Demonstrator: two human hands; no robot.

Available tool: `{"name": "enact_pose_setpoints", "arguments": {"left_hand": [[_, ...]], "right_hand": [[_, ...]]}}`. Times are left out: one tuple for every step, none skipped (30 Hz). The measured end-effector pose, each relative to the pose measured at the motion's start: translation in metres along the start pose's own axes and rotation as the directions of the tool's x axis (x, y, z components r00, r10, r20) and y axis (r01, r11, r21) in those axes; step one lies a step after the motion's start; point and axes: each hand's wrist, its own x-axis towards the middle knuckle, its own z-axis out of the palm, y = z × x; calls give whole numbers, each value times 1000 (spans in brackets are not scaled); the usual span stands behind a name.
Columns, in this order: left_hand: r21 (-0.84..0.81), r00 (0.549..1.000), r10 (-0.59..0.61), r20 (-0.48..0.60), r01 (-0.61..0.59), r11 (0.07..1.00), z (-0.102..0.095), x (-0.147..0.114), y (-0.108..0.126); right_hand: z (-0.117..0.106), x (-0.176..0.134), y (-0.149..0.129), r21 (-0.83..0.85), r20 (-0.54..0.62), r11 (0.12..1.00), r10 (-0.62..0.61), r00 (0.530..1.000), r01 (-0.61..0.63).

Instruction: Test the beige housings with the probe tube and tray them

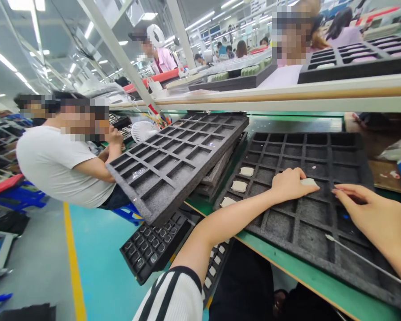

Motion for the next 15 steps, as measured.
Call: {"name": "enact_pose_setpoints", "arguments": {"left_hand": [[3, 1000, 8, -28, -8, 1000, 2, -1, 1], [-10, 999, 21, -43, -22, 1000, 4, -2, 2], [-36, 998, 34, -48, -36, 999, 5, -4, 3], [-69, 998, 49, -50, -53, 996, 6, -5, 3], [-102, 996, 66, -54, -71, 992, 6, -6, 4], [-134, 994, 86, -62, -94, 987, 6, -6, 4], [-168, 992, 106, -71, -117, 979, 6, -7, 4], [-211, 989, 121, -82, -136, 968, 6, -7, 3], [-263, 987, 130, -94, -150, 953, 7, -7, 3], [-320, 986, 130, -106, -157, 934, 8, -7, 3], [-384, 986, 120, -114, -155, 910, 10, -6, 2], [-452, 988, 103, -115, -145, 880, 11, -5, 2], [-523, 991, 84, -106, -127, 843, 12, -4, 2], [-594, 994, 65, -86, -104, 798, 13, -2, 3], [-661, 997, 51, -60, -78, 747, 13, -2, 4]], "right_hand": [[0, 0, 1, 31, 7, 1000, -2, 1000, 2], [1, 0, 3, 62, 12, 998, -6, 1000, 5], [2, 0, 4, 90, 14, 996, -15, 1000, 13], [2, 0, 5, 112, 11, 993, -29, 1000, 28], [2, 0, 6, 126, 3, 991, -49, 999, 48], [3, 0, 7, 130, -8, 989, -76, 997, 77], [3, -1, 8, 124, -24, 986, -109, 994, 111], [3, -1, 8, 113, -50, 983, -139, 989, 144], [3, -1, 8, 107, -84, 980, -159, 984, 168], [2, -1, 8, 114, -116, 978, -159, 980, 172], [2, -2, 8, 144, -135, 977, -139, 981, 158], [3, -1, 8, 204, -134, 971, -97, 986, 123], [3, -1, 7, 287, -111, 955, -42, 993, 72], [2, -1, 6, 378, -68, 926, 14, 998, 12], [2, -1, 5, 458, -18, 888, 63, 998, -48]]}}
